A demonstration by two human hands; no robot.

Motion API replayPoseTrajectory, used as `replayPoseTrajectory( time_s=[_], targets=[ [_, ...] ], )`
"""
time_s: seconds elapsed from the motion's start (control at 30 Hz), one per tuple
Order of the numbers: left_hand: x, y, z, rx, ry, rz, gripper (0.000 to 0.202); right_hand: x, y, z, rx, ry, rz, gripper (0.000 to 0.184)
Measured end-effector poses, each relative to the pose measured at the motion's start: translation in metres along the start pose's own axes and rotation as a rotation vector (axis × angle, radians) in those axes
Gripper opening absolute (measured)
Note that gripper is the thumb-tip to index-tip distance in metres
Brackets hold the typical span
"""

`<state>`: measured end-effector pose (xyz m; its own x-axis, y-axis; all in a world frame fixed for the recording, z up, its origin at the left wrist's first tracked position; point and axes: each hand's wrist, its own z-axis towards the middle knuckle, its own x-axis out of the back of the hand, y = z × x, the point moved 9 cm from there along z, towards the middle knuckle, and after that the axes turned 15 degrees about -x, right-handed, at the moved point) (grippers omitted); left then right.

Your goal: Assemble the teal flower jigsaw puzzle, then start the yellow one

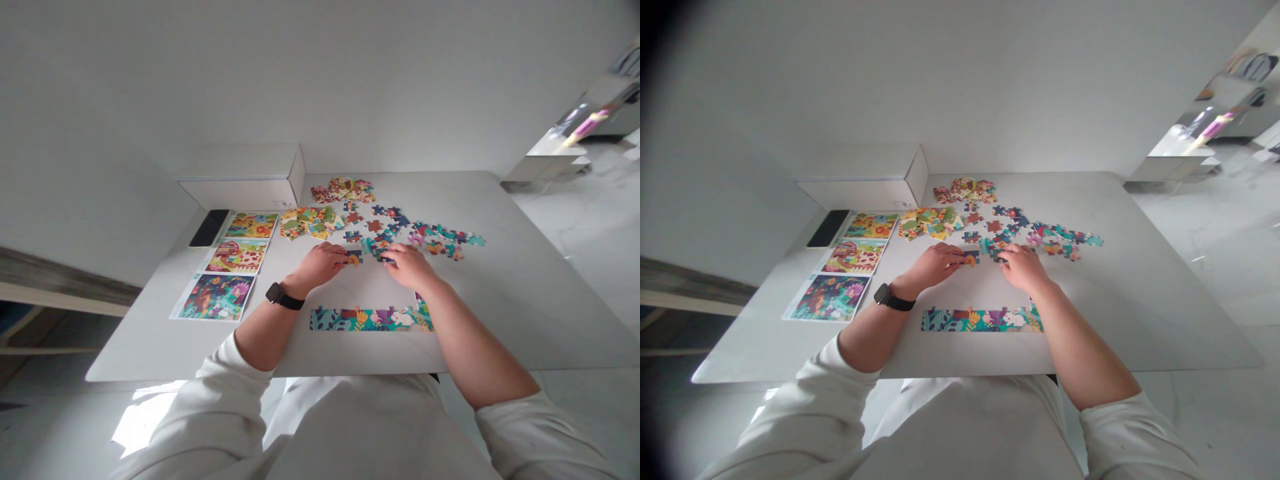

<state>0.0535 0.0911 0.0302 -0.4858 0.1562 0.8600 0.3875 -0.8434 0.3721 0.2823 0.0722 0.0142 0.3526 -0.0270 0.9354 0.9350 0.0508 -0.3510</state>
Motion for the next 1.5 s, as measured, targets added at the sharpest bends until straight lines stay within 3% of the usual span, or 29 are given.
replayPoseTrajectory(
  time_s=[0.17, 0.3, 0.43, 0.6, 0.93, 1.17, 1.37, 1.5],
  targets=[
    [0.003, 0.0, -0.001, 0.007, 0.008, 0.018, 0.031, 0.005, -0.005, -0.001, -0.003, 0.008, 0.017, 0.031],
    [0.004, 0.002, 0.0, -0.008, 0.016, 0.054, 0.03, 0.016, -0.031, -0.004, 0.114, 0.079, 0.018, 0.036],
    [0.003, 0.005, 0.002, -0.018, -0.002, 0.124, 0.027, 0.002, -0.059, -0.001, 0.163, -0.038, -0.159, 0.034],
    [0.003, 0.006, 0.001, -0.028, -0.007, 0.159, 0.027, -0.01, -0.065, 0.013, 0.125, -0.138, -0.307, 0.036],
    [0.001, 0.001, -0.001, -0.048, 0.02, 0.139, 0.027, -0.01, -0.029, 0.05, 0.107, -0.084, -0.186, 0.039],
    [-0.002, -0.003, -0.001, -0.062, 0.026, 0.13, 0.029, 0.008, -0.009, 0.047, 0.165, -0.039, -0.074, 0.04],
    [-0.006, -0.004, 0.001, -0.052, 0.026, 0.12, 0.034, 0.038, 0.044, 0.035, 0.093, 0.041, 0.059, 0.028],
    [-0.008, -0.009, 0.001, -0.024, 0.021, 0.12, 0.034, 0.056, 0.08, 0.023, 0.001, 0.185, 0.206, 0.025]
  ],
)
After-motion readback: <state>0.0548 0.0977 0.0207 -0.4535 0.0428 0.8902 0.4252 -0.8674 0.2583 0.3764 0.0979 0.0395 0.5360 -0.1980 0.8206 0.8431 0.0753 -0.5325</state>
